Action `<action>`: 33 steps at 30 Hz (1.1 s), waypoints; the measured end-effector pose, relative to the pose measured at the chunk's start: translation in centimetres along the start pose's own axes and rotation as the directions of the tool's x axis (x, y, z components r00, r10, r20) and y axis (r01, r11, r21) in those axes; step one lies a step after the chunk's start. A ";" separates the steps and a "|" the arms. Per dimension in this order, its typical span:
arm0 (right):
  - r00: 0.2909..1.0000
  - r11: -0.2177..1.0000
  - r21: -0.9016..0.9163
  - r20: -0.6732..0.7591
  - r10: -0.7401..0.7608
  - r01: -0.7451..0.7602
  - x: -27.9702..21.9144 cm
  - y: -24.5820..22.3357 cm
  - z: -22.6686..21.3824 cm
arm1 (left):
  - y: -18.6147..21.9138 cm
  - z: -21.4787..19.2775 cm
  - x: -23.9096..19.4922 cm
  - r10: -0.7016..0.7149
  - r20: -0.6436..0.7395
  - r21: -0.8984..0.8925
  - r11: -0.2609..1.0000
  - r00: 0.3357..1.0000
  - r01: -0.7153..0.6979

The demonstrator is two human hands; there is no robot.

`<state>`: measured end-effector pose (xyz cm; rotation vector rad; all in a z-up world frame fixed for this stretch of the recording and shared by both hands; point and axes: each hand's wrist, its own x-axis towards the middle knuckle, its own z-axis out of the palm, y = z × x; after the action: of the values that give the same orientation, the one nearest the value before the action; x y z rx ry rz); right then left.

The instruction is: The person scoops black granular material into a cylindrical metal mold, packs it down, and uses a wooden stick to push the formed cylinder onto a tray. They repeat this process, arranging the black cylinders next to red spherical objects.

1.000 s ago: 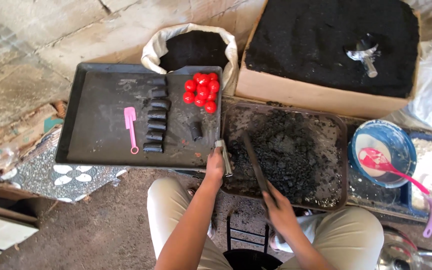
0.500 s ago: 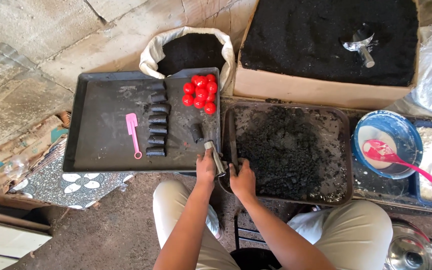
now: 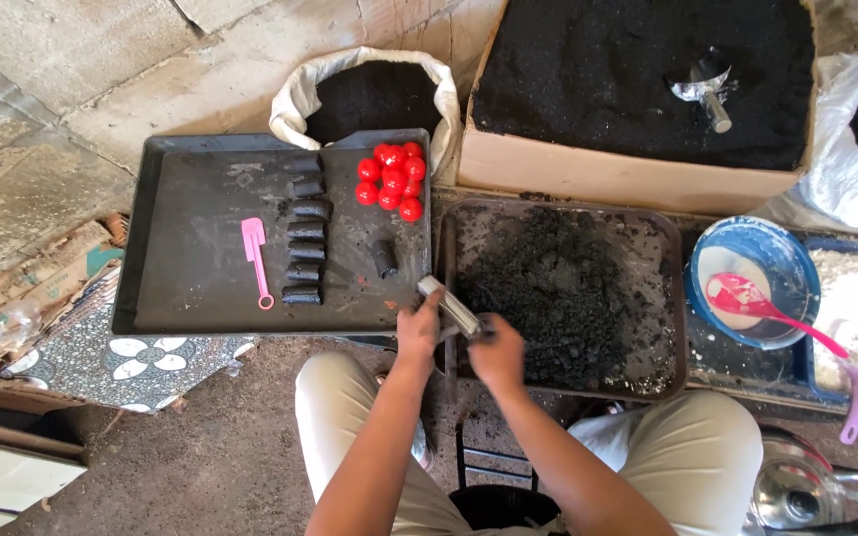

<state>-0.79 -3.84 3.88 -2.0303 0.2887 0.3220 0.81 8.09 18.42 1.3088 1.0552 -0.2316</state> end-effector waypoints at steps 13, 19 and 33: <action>0.931 0.951 0.048 0.196 -0.308 0.305 -0.4 -0.6 -15.6 | -8.8 3.1 2.0 0.093 0.201 0.217 0.966 0.975 -0.137; 0.968 0.964 -0.094 0.056 -0.246 0.250 0.3 3.7 -17.8 | -10.0 -0.5 2.5 0.555 0.086 0.594 0.638 0.827 -0.490; 0.918 0.752 -0.529 0.185 -0.351 0.394 -2.5 1.3 -10.6 | -12.2 -2.8 4.2 0.779 0.244 0.761 0.215 0.578 -0.612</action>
<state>-2.46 -13.67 8.47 -2.5839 -0.3066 0.2429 -6.52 8.42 7.45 2.5874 0.3231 0.1890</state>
